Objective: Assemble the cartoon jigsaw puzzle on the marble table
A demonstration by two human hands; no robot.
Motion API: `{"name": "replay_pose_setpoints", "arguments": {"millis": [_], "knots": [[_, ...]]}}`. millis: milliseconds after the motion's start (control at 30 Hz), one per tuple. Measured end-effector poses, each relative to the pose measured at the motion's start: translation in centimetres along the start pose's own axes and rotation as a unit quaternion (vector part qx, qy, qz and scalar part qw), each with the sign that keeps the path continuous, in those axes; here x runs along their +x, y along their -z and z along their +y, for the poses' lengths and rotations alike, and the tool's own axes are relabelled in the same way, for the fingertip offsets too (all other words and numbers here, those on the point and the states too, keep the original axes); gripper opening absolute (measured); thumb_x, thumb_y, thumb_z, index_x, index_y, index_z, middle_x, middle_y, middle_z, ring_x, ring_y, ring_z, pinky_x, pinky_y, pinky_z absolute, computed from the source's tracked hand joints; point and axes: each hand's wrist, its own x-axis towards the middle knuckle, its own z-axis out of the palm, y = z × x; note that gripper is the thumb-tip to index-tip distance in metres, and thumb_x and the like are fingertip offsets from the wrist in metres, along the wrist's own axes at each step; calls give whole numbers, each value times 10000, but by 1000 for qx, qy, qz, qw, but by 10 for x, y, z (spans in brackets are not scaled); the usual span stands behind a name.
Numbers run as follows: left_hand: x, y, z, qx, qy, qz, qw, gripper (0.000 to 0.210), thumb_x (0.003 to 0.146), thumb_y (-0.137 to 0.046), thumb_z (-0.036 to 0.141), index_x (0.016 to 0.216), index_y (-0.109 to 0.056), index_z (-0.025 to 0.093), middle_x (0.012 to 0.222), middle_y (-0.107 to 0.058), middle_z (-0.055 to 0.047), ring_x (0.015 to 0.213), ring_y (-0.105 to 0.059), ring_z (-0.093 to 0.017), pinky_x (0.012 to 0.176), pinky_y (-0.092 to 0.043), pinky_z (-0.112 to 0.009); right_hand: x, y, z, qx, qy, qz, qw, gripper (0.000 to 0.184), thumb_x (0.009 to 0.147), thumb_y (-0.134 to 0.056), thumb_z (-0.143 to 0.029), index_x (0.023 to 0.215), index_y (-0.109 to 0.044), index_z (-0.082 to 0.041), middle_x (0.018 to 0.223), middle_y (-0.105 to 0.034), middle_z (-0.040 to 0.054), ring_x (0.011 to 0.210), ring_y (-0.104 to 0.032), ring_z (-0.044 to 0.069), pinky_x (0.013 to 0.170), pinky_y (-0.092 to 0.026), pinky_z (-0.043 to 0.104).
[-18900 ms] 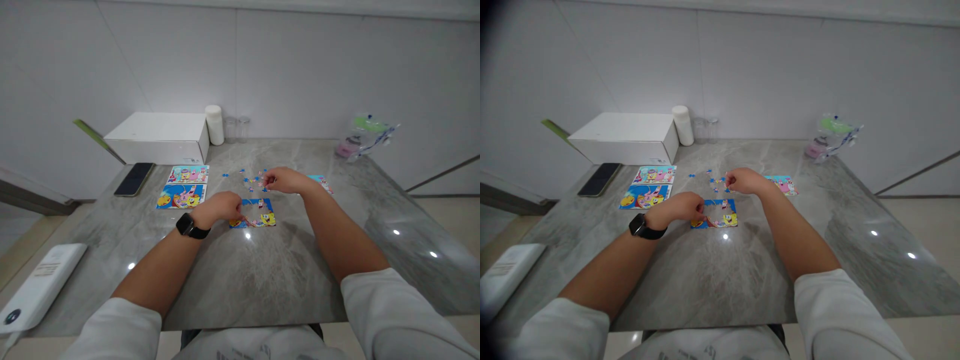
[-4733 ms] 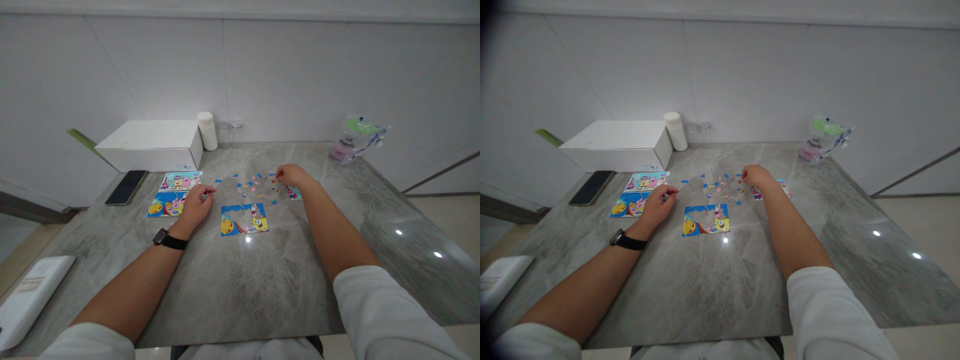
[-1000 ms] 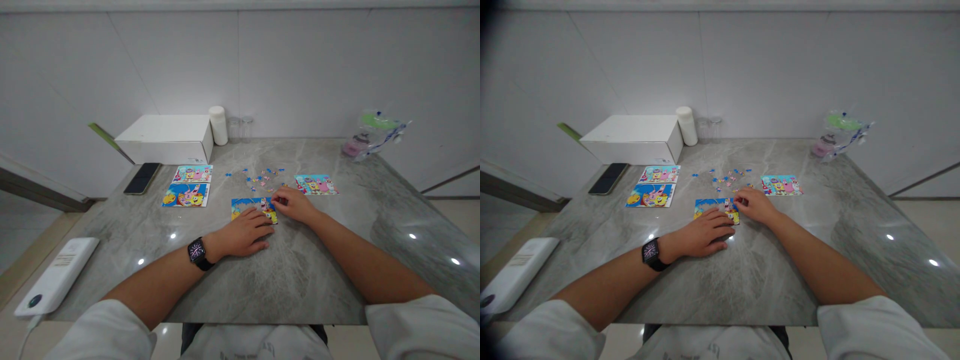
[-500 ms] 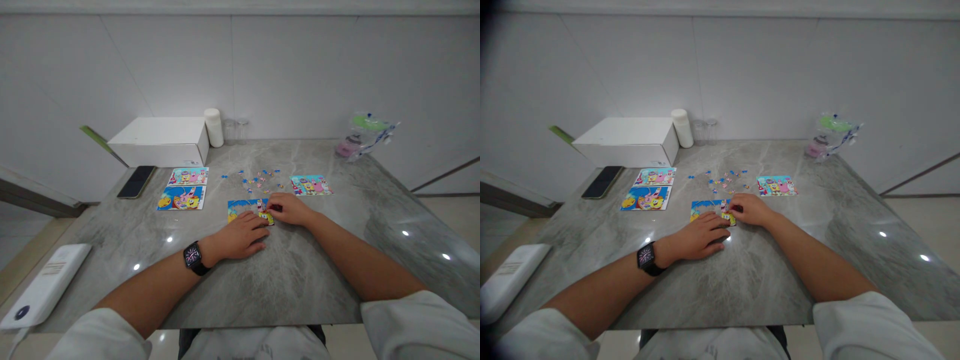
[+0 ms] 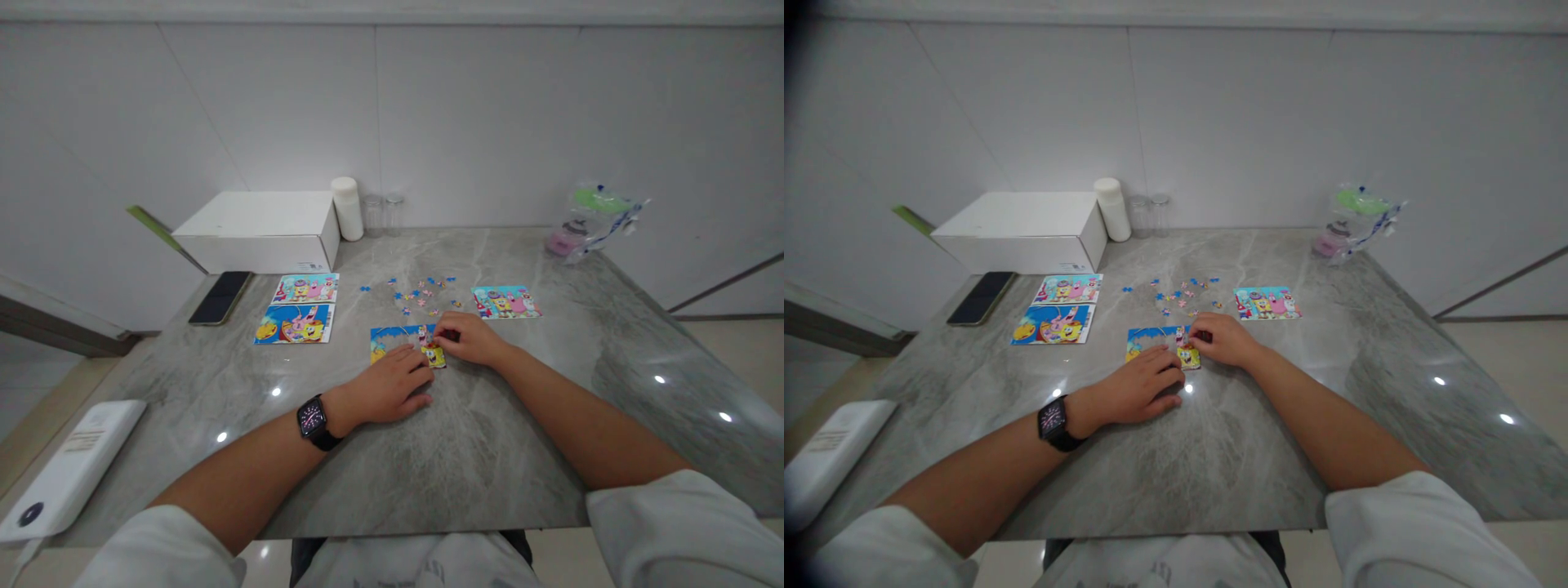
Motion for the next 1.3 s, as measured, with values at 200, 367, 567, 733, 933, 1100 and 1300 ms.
{"name": "replay_pose_setpoints", "arguments": {"millis": [200,367,567,733,933,1100,1300], "knots": [[1,0,1,9,-4,0,1000,251,1051,-571,412,1140,-659,195,1171,-655,-131,1143,-594,-277,1109,-478,-466,0,0,-1,-2,-1,4,1000,80,924,-685,-211,861,-734,-221,809,-683,20,699,-579,154,675,-431,277],[1,2,1,18,-6,-3,1000,252,1061,-549,415,1125,-664,200,1157,-666,-123,1136,-598,-272,1131,-449,-477,0,-1,0,-3,1,2,1000,84,935,-688,-229,868,-736,-217,795,-673,17,692,-569,149,666,-425,271],[1,3,1,23,-5,6,1000,228,1055,-565,393,1124,-669,202,1162,-675,-118,1155,-601,-269,1171,-420,-496,0,-2,0,0,6,11,1000,97,945,-683,-236,865,-734,-212,798,-682,19,695,-567,146,667,-425,268],[0,4,0,27,-1,21,999,225,1048,-580,378,1150,-672,200,1200,-683,-119,1189,-607,-272,1217,-381,-521,-1,-2,0,6,-1,6,1000,83,939,-686,-227,875,-737,-216,802,-683,18,688,-572,146,660,-428,269],[-1,16,-4,-7,67,118,991,224,1041,-583,379,1150,-678,208,1154,-731,-110,1093,-654,-268,994,-501,-459,-1,-1,0,10,-1,-4,1000,76,933,-679,-206,899,-746,-218,812,-678,18,707,-589,149,670,-434,267],[-2,46,-13,-31,123,211,969,210,1037,-550,359,1043,-697,209,948,-714,-62,921,-652,-217,862,-509,-389,0,-1,-2,12,-10,7,1000,81,939,-683,-220,897,-752,-220,822,-686,24,713,-603,150,675,-443,271],[-7,83,-37,22,188,280,941,273,1052,-513,341,857,-645,201,790,-633,-28,786,-588,-188,763,-469,-352,1,-2,-2,25,-16,14,999,88,938,-673,-215,897,-751,-219,834,-699,27,715,-620,150,677,-455,271]]}}
